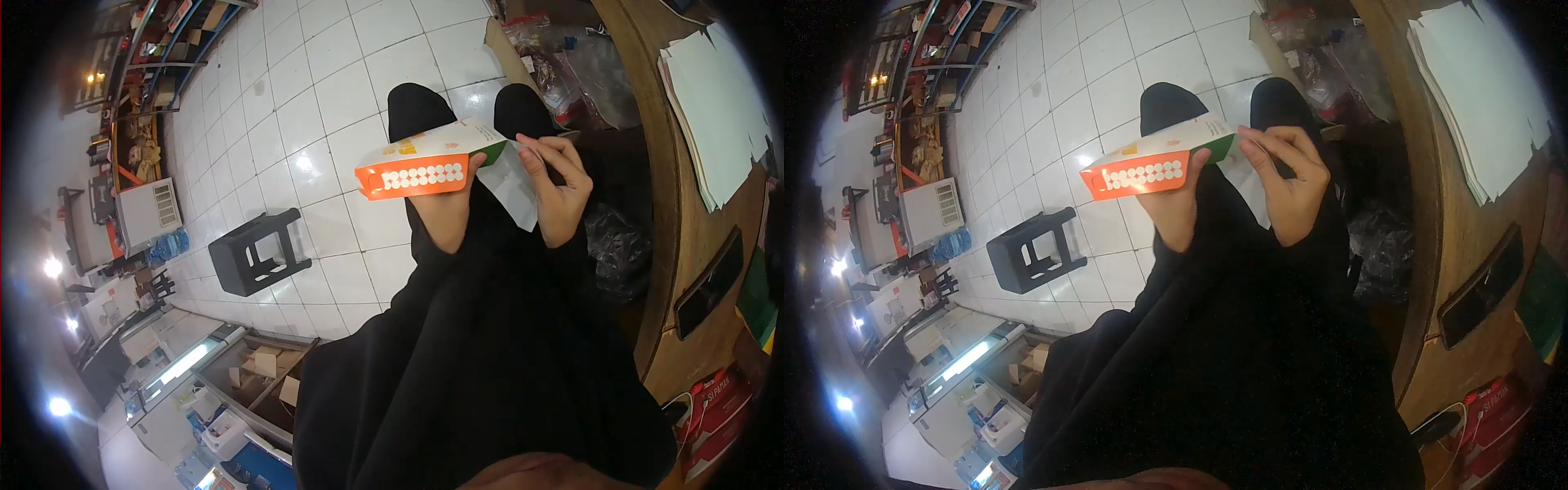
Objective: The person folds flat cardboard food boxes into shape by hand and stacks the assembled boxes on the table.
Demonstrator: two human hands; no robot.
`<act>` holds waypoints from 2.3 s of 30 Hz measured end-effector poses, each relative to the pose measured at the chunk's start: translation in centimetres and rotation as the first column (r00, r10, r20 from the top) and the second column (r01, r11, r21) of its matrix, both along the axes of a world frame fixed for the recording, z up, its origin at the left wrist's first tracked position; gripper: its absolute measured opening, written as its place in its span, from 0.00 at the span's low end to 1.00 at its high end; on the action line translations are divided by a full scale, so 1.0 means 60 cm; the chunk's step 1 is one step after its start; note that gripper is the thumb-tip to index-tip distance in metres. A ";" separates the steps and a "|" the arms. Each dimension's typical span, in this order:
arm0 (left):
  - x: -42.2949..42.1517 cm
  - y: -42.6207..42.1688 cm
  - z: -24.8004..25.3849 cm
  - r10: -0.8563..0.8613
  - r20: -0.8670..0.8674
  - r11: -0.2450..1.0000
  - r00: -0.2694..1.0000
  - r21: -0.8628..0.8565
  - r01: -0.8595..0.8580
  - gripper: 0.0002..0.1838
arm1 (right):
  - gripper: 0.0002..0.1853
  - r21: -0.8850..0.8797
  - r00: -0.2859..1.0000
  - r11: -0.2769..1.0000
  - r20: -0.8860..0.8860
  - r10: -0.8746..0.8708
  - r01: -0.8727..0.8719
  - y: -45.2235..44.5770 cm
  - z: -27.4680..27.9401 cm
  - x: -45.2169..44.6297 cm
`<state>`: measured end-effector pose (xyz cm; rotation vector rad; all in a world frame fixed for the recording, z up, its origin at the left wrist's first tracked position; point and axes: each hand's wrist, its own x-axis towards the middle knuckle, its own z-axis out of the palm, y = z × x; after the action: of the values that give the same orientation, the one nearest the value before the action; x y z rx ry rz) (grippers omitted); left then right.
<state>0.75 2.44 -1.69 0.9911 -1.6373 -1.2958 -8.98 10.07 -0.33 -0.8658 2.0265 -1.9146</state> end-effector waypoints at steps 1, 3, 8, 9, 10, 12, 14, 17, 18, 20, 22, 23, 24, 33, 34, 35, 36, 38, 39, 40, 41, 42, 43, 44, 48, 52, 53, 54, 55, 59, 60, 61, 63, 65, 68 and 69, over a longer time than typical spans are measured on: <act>-0.005 0.006 -0.012 0.082 -0.060 0.996 0.995 -0.018 -0.083 0.20 | 0.10 0.019 0.999 1.000 0.034 -0.023 0.022 -0.001 0.002 0.002; -0.014 0.011 -0.019 0.185 -0.088 0.977 0.979 -0.092 -0.193 0.21 | 0.10 0.042 0.997 0.998 0.068 -0.048 0.045 0.000 0.000 0.004; -0.030 0.016 -0.003 0.208 -0.143 0.963 0.968 -0.144 -0.228 0.20 | 0.10 0.067 0.992 0.995 -0.095 0.083 -0.077 0.008 0.019 0.004; -0.030 0.015 -0.003 0.184 -0.133 0.967 0.974 -0.153 -0.203 0.19 | 0.10 0.068 0.992 0.995 -0.094 0.083 -0.077 0.008 0.018 0.005; -0.028 0.014 -0.008 0.183 -0.133 0.968 0.974 -0.152 -0.202 0.19 | 0.09 0.028 0.992 0.999 0.125 0.021 -0.025 0.008 0.016 0.006; -0.023 0.012 -0.017 0.058 -0.244 0.998 0.968 0.047 -0.048 0.22 | 0.08 -0.001 0.940 0.999 0.339 -0.030 0.033 0.006 0.015 0.005; -0.021 0.013 -0.016 0.025 -0.344 0.958 0.939 0.276 0.076 0.21 | 0.06 -0.097 0.930 0.991 0.365 -0.048 0.089 0.001 0.014 0.002; -0.015 0.014 -0.023 0.002 -0.420 0.829 0.908 0.509 0.234 0.19 | 0.05 -0.079 0.948 0.996 0.317 -0.018 0.046 -0.006 -0.001 0.003; -0.013 0.012 -0.026 -0.015 -0.396 0.808 0.918 0.536 0.245 0.17 | 0.05 -0.037 0.965 0.999 0.262 0.002 0.008 -0.007 -0.004 0.003; -0.006 0.009 -0.030 -0.034 -0.394 0.824 0.918 0.509 0.249 0.17 | 0.05 -0.014 0.979 1.000 0.201 0.017 -0.014 -0.008 -0.001 0.003; -0.002 0.004 -0.028 -0.053 -0.392 0.840 0.918 0.480 0.253 0.16 | 0.04 -0.003 0.999 1.000 -0.030 -0.011 0.011 -0.007 -0.002 0.001; -0.001 -0.002 -0.026 -0.099 -0.361 0.870 0.927 0.421 0.257 0.16 | 0.04 -0.003 0.999 1.000 -0.030 -0.011 0.011 -0.008 -0.001 0.002; 0.000 -0.005 -0.025 -0.143 -0.326 0.895 0.934 0.361 0.263 0.15 | 0.04 -0.023 0.998 0.998 -0.013 -0.054 0.054 -0.009 0.002 0.003; 0.014 -0.009 -0.040 -0.256 -0.503 0.881 0.826 0.231 0.413 0.11 | 0.06 -0.030 0.947 0.997 -0.315 0.058 -0.071 -0.006 0.014 -0.004; 0.017 -0.008 -0.048 -0.257 -0.539 0.877 0.802 0.219 0.428 0.11 | 0.07 -0.005 0.936 0.993 -0.333 0.113 -0.121 -0.006 0.017 -0.006; 0.020 -0.005 -0.071 -0.242 -0.483 0.897 0.841 0.219 0.384 0.12 | 0.07 -0.003 0.936 0.993 -0.334 0.113 -0.121 -0.006 0.016 -0.005; 0.023 0.000 -0.100 -0.225 -0.426 0.916 0.876 0.215 0.340 0.12 | 0.07 0.014 0.942 0.991 -0.310 0.128 -0.131 -0.008 0.015 -0.002; 0.029 0.007 -0.158 -0.181 -0.308 0.949 0.934 0.195 0.248 0.12 | 0.08 0.029 0.947 0.989 -0.288 0.145 -0.142 -0.012 0.006 0.001; 0.032 0.010 -0.178 -0.153 -0.247 0.963 0.957 0.181 0.201 0.12 | 0.09 0.066 0.948 0.989 -0.283 0.143 -0.130 -0.015 -0.005 0.004; 0.023 0.010 -0.125 -0.160 -0.386 0.914 0.909 0.290 0.284 0.13 | 0.11 0.102 0.950 0.988 -0.279 0.141 -0.117 -0.017 -0.010 0.005; 0.013 0.010 -0.072 -0.131 -0.510 0.846 0.850 0.389 0.364 0.14 | 0.11 0.100 0.950 0.988 -0.278 0.142 -0.118 -0.018 -0.009 0.007; 0.009 0.011 -0.058 -0.133 -0.510 0.846 0.850 0.388 0.365 0.14 | 0.13 0.101 0.970 0.982 -0.171 0.173 -0.158 -0.019 -0.007 0.009; 0.007 0.012 -0.051 -0.059 -0.457 0.828 0.887 0.475 0.300 0.13 | 0.15 0.100 0.977 0.975 -0.060 0.205 -0.198 -0.019 -0.005 0.012; 0.001 0.012 -0.042 0.012 -0.399 0.799 0.917 0.555 0.230 0.12 | 0.15 0.102 0.977 0.975 -0.061 0.204 -0.198 -0.019 0.002 0.013; -0.007 -0.005 -0.018 -0.015 -0.483 0.774 0.875 0.549 0.316 0.16 | 0.23 0.331 0.820 0.933 -0.489 0.296 -0.140 -0.018 0.005 0.012; 0.002 -0.018 -0.014 -0.461 0.205 0.846 0.864 -0.193 0.497 0.25 | 0.25 0.088 0.919 0.928 0.196 0.341 -0.363 -0.006 -0.051 0.004; 0.004 -0.015 -0.014 -0.458 0.207 0.847 0.864 -0.193 0.495 0.25 | 0.23 0.161 0.938 0.943 0.240 0.249 -0.291 -0.005 -0.059 0.000; 0.008 -0.010 -0.014 -0.443 0.290 0.821 0.848 -0.249 0.514 0.24 | 0.21 0.237 0.949 0.946 0.277 0.152 -0.221 -0.006 -0.063 -0.005; 0.011 -0.004 -0.016 -0.421 0.369 0.790 0.828 -0.299 0.535 0.24 | 0.19 0.177 0.943 0.959 0.289 0.162 -0.219 -0.010 -0.085 -0.009; 0.030 0.003 -0.061 -0.296 0.469 0.773 0.832 -0.394 0.497 0.13 | 0.15 -0.130 0.656 0.961 0.708 0.262 -0.244 -0.024 -0.138 -0.004; 0.032 0.004 -0.068 -0.194 0.472 0.814 0.860 -0.411 0.410 0.08 | 0.15 -0.127 0.654 0.961 0.711 0.260 -0.244 -0.027 -0.153 0.000; 0.033 0.003 -0.071 -0.125 0.391 0.872 0.912 -0.396 0.289 0.03 | 0.14 -0.029 0.737 0.957 0.632 0.240 -0.287 -0.034 -0.165 0.004; 0.052 -0.012 -0.079 -0.098 0.392 0.973 0.915 -0.155 0.171 0.04 | 0.11 0.180 0.875 0.939 0.447 0.187 -0.292 -0.045 -0.171 0.009; 0.083 -0.028 -0.160 0.034 0.226 0.995 0.974 0.080 -0.053 0.09 | 0.10 0.275 0.918 0.911 0.336 0.210 -0.309 -0.053 -0.146 0.014; 0.139 -0.036 -0.282 0.092 -0.002 0.995 0.996 -0.042 -0.092 0.17 | 0.09 0.365 0.949 0.878 0.178 0.261 -0.310 -0.058 -0.143 0.020; 0.151 -0.028 -0.272 -0.009 0.137 0.991 0.991 -0.131 0.027 0.19 | 0.09 0.363 0.950 0.878 0.135 0.282 -0.313 -0.059 -0.145 0.021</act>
<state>9.83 0.76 -17.98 1.0036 -1.8156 -1.1355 -7.72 6.52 -9.04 -0.9184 1.9849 -1.3111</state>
